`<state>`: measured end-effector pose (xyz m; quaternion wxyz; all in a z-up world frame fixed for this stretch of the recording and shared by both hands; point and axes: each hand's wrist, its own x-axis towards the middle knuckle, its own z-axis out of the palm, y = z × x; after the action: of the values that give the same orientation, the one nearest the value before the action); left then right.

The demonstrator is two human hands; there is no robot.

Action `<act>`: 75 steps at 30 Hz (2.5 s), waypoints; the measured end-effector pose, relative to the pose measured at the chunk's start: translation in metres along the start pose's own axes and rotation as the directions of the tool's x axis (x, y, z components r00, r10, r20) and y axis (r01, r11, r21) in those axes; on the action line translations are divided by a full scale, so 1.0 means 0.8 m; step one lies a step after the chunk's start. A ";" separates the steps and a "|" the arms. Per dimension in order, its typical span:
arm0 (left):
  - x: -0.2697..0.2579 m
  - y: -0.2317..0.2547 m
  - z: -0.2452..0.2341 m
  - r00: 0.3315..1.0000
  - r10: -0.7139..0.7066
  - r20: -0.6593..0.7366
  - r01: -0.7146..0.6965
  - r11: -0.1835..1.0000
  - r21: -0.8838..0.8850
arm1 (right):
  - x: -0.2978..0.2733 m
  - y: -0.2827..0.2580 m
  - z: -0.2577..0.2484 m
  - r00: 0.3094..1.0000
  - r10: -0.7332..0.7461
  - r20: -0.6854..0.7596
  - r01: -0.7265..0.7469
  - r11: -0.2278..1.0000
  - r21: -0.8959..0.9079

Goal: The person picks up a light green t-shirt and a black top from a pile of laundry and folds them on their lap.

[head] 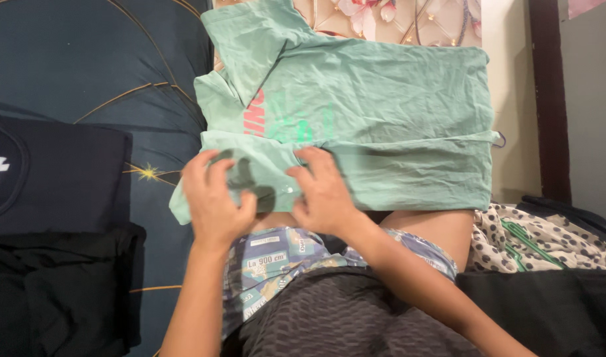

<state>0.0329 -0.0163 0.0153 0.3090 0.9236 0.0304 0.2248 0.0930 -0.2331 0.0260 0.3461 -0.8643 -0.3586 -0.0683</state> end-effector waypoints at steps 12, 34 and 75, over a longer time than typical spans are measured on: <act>0.001 -0.019 0.082 0.947 -0.093 0.308 0.009 0.965 0.264 | -0.022 0.095 0.016 0.919 0.194 0.343 -0.060 0.930 -0.364; 0.039 0.107 0.194 0.879 0.172 0.446 -0.261 0.954 0.145 | -0.212 0.434 -0.230 0.436 0.860 0.266 -0.532 0.008 0.846; 0.039 0.106 0.196 0.883 0.169 0.439 -0.279 0.939 0.200 | -0.203 0.452 -0.294 0.266 0.964 0.001 -0.625 0.172 0.762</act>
<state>0.1221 -0.1661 -0.0339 0.1578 0.9794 -0.1149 0.0520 0.2460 -0.6602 -0.0557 0.6672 -0.6884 0.2816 0.0414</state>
